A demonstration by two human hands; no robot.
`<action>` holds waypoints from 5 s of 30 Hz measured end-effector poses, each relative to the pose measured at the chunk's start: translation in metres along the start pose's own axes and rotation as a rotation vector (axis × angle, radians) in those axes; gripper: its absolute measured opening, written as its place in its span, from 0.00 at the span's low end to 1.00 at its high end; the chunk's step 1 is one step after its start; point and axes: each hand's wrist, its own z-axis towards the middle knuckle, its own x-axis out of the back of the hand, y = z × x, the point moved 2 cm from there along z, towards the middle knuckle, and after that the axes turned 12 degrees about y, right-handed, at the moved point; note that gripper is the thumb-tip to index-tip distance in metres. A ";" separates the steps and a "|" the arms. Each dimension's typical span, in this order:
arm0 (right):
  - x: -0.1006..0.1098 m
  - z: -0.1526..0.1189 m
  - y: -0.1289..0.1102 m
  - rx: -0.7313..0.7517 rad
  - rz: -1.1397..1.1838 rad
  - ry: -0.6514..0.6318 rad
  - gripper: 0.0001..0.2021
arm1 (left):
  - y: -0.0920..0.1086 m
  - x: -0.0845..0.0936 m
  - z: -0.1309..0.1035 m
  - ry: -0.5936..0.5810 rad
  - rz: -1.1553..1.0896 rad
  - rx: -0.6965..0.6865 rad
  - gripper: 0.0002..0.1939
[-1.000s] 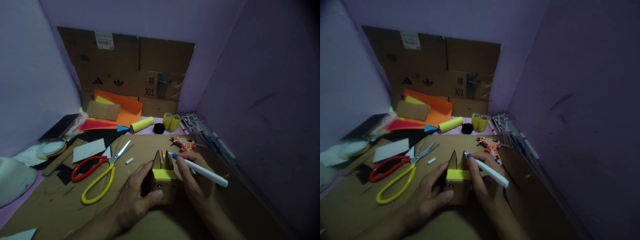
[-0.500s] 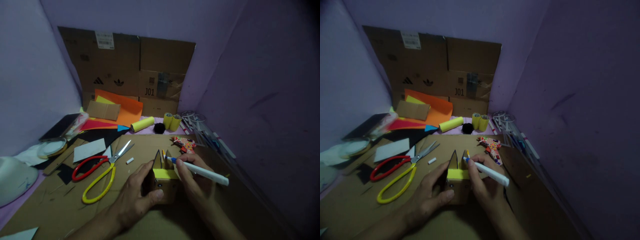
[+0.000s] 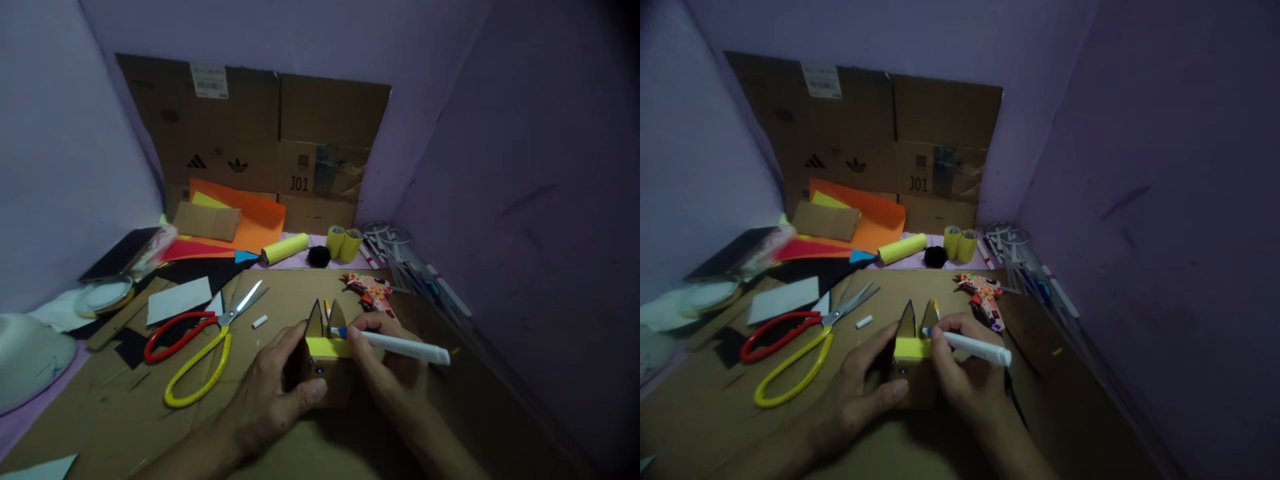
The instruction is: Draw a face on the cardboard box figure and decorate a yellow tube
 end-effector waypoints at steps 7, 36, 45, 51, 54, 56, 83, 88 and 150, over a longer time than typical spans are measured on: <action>0.001 0.000 -0.002 -0.010 0.010 -0.026 0.07 | 0.002 0.000 0.001 -0.011 -0.019 -0.002 0.28; 0.004 0.003 0.001 -0.042 -0.009 0.085 0.05 | 0.003 -0.001 0.000 -0.014 -0.036 -0.058 0.29; 0.005 0.005 0.000 -0.014 -0.022 0.121 0.04 | 0.002 0.000 0.000 -0.017 -0.027 -0.058 0.30; 0.005 0.005 0.000 -0.008 -0.041 0.120 0.04 | 0.001 0.000 0.000 0.007 -0.015 -0.074 0.29; 0.005 0.004 -0.001 -0.024 -0.023 0.097 0.05 | 0.001 0.000 0.000 -0.024 -0.017 -0.076 0.29; 0.005 0.004 -0.002 -0.028 -0.017 0.071 0.06 | 0.002 0.000 0.000 -0.034 -0.023 -0.065 0.29; 0.006 0.002 0.005 -0.137 0.065 0.176 0.06 | 0.003 0.000 -0.001 -0.007 -0.035 -0.035 0.28; 0.006 0.003 0.009 -0.163 0.074 0.225 0.04 | 0.003 0.000 0.000 0.009 -0.023 -0.053 0.27; 0.006 0.006 0.003 -0.142 0.029 0.220 0.04 | 0.001 0.000 0.000 -0.015 -0.033 -0.076 0.27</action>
